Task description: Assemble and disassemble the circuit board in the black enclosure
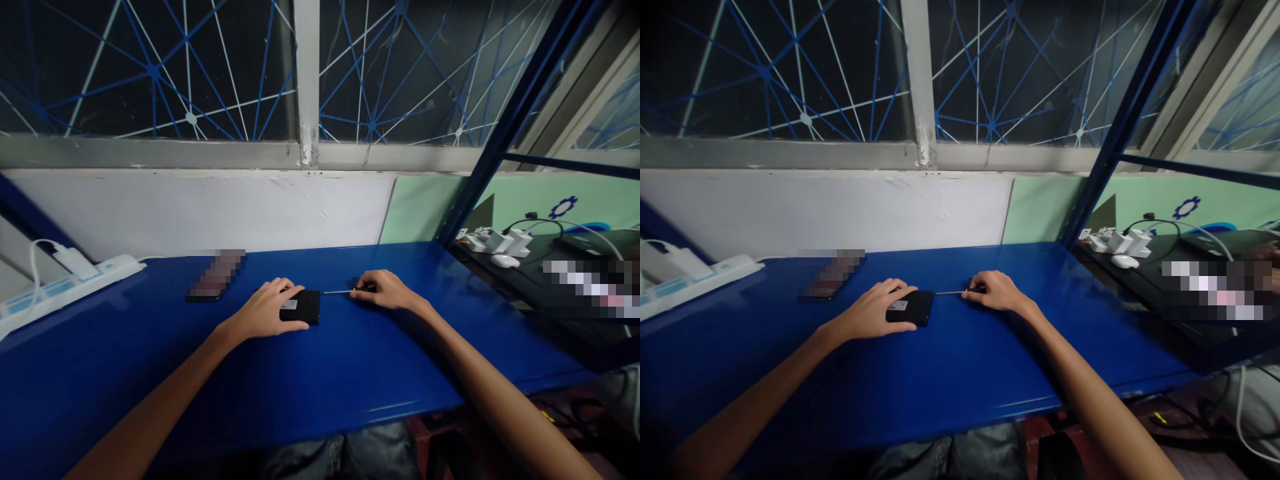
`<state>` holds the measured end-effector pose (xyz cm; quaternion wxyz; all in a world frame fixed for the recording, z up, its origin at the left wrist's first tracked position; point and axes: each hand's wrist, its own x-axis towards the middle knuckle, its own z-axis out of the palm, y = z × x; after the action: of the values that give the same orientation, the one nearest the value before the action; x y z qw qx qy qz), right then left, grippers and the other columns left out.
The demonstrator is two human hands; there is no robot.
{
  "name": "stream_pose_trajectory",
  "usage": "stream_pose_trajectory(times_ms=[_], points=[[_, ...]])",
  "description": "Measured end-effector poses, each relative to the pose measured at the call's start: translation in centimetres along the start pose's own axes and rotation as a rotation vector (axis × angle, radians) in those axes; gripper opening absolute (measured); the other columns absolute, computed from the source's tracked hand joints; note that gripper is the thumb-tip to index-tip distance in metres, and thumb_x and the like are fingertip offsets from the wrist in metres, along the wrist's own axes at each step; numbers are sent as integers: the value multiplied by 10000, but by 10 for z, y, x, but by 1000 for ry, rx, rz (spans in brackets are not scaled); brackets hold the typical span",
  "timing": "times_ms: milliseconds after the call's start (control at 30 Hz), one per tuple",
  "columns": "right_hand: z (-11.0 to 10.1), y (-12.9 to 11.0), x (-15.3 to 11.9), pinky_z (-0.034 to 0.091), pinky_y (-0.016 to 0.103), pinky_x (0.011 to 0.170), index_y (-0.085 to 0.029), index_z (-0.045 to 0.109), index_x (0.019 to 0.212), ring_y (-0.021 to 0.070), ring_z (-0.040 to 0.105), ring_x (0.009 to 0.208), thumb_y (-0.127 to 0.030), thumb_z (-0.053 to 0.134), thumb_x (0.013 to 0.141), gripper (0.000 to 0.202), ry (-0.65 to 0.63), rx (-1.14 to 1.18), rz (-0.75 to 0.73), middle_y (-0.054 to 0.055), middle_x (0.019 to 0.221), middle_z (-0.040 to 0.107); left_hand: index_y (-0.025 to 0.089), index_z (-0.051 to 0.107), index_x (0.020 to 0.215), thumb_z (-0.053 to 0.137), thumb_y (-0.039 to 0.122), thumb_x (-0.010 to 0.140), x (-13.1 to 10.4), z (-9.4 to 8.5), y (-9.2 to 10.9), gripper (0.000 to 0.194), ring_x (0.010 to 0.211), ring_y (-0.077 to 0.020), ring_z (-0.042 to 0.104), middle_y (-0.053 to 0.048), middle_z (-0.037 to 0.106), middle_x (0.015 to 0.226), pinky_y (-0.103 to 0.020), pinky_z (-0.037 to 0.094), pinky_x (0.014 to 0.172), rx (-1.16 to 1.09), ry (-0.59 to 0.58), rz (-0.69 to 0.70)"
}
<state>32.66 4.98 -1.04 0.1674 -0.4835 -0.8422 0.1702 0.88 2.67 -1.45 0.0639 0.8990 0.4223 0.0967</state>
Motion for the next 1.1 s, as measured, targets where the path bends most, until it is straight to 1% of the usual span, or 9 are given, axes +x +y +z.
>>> stream_pose_trajectory(times_ms=[100,233,333,467,600,733,800,933,1100], points=[[2,1,1,266,244,553,-197,597,780,122,476,595,-514,699,744,335,18,13,12,-10,703,596,244,497,1371,518,729,781,0,0,0,764,1075,-321,505,-122,543,1231,-438,403,882,-2,3,-2],[4,-2,0,262,231,551,-213,555,840,111,466,579,-426,712,747,281,-5,60,12,-41,679,575,244,497,1375,513,732,779,0,1,-1,771,1065,-319,504,-122,545,1220,-434,399,881,-4,12,6],[3,-5,-1,262,234,555,-213,576,868,115,488,593,-455,715,744,306,-5,65,14,-30,703,598,261,503,1374,504,735,776,0,2,-2,764,1048,-319,505,-116,553,1206,-429,405,865,-9,26,14],[2,-7,-1,250,254,539,-197,609,761,112,458,537,-566,580,830,377,19,6,24,-16,620,574,271,501,1378,508,727,778,0,2,-3,753,1042,-319,508,-116,554,1206,-432,406,865,-13,31,21],[1,-9,-2,255,258,531,-194,628,719,108,450,517,-532,520,877,389,23,1,21,-14,604,562,254,495,1379,518,722,782,-1,0,-1,759,1069,-323,507,-118,549,1218,-439,394,895,-6,9,5],[0,-6,-1,254,262,529,-198,650,721,115,445,518,-527,486,895,408,-20,4,36,-11,591,552,248,503,1371,517,721,784,-1,-1,0,753,1065,-321,512,-119,551,1214,-425,401,883,-5,15,6],[0,-2,0,256,259,534,-198,647,742,119,459,542,-534,535,864,375,-28,6,30,-6,626,572,252,502,1373,510,723,786,-1,-1,0,752,1058,-318,512,-119,550,1213,-422,403,876,-4,21,14],[4,3,1,268,244,558,-206,592,803,127,487,605,-512,697,740,331,13,-9,19,-12,708,594,258,513,1366,508,731,777,0,-1,1,755,1045,-321,511,-119,556,1203,-427,409,859,-11,31,14],[8,4,2,259,239,568,-216,535,838,120,478,600,-405,700,753,265,35,-8,28,-29,710,585,263,511,1368,533,738,755,0,0,0,776,1052,-328,514,-117,561,1203,-433,407,859,-14,22,3]])
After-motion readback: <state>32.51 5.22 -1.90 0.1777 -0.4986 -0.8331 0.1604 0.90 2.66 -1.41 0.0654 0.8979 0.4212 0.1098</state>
